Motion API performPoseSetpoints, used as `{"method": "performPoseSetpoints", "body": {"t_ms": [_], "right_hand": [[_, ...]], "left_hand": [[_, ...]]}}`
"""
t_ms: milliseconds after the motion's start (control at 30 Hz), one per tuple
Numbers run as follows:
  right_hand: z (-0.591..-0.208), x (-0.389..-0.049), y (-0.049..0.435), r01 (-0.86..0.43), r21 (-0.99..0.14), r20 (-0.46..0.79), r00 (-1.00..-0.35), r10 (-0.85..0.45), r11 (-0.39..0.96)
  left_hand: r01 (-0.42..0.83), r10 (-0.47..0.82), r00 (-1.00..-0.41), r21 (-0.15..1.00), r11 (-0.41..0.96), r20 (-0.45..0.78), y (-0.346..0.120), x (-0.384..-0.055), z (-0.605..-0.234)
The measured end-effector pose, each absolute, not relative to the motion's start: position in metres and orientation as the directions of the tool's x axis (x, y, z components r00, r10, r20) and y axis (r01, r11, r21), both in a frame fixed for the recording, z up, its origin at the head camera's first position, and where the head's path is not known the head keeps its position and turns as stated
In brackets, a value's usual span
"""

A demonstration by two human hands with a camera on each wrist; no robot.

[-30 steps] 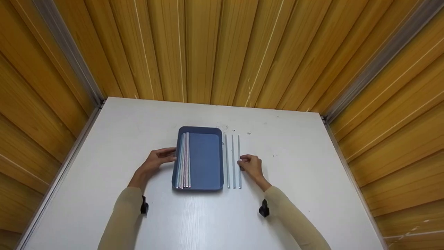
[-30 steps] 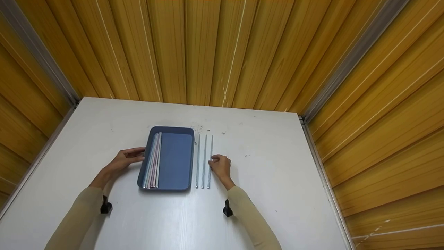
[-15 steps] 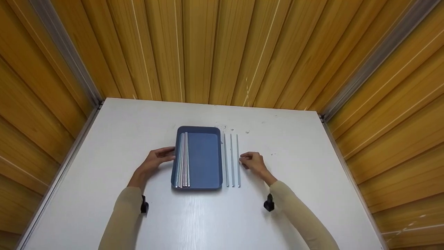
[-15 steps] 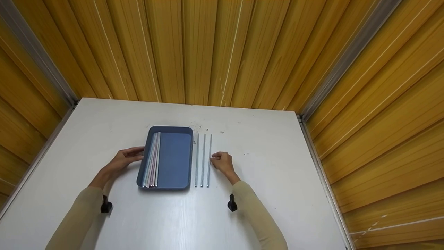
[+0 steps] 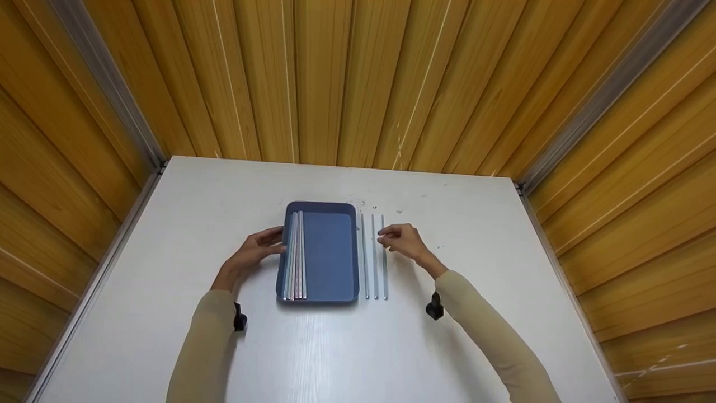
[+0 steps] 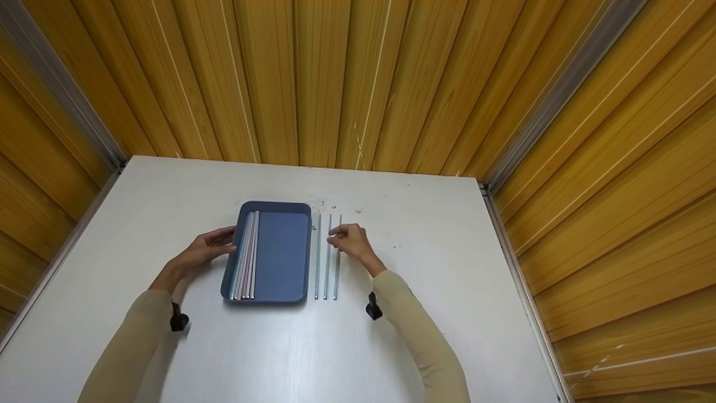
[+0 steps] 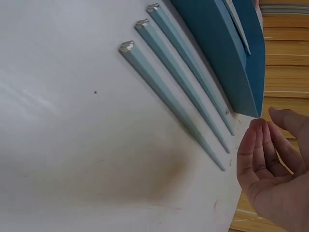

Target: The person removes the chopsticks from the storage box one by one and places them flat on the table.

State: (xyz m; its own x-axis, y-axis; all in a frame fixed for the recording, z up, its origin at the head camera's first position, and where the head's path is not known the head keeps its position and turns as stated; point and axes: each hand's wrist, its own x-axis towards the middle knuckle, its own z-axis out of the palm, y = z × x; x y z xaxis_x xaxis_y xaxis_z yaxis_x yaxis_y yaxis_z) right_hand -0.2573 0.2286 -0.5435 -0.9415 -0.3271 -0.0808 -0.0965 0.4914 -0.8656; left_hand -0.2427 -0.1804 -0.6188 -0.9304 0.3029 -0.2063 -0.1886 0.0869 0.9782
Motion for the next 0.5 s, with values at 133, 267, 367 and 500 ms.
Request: {"method": "performPoseSetpoints", "body": {"t_ms": [133,267,367,500], "right_hand": [[-0.531,-0.265,0.215,-0.092,-0.858,-0.115,-0.924,-0.364,0.505],[-0.519,-0.269,0.200,-0.097,-0.854,-0.139,-0.905,-0.403,0.511],[-0.514,-0.272,0.190,-0.109,-0.859,-0.149,-0.881,-0.449,0.499],[-0.509,-0.273,0.179,-0.096,-0.871,-0.173,-0.858,-0.484,0.482]], "left_hand": [[-0.198,0.315,-0.927,0.979,0.051,-0.204,-0.181,-0.240,-0.622],[-0.199,0.317,-0.927,0.979,0.044,-0.203,-0.182,-0.236,-0.623],[-0.205,0.315,-0.926,0.978,0.044,-0.208,-0.184,-0.235,-0.623],[-0.202,0.328,-0.922,0.978,0.049,-0.206,-0.184,-0.233,-0.623]]}}
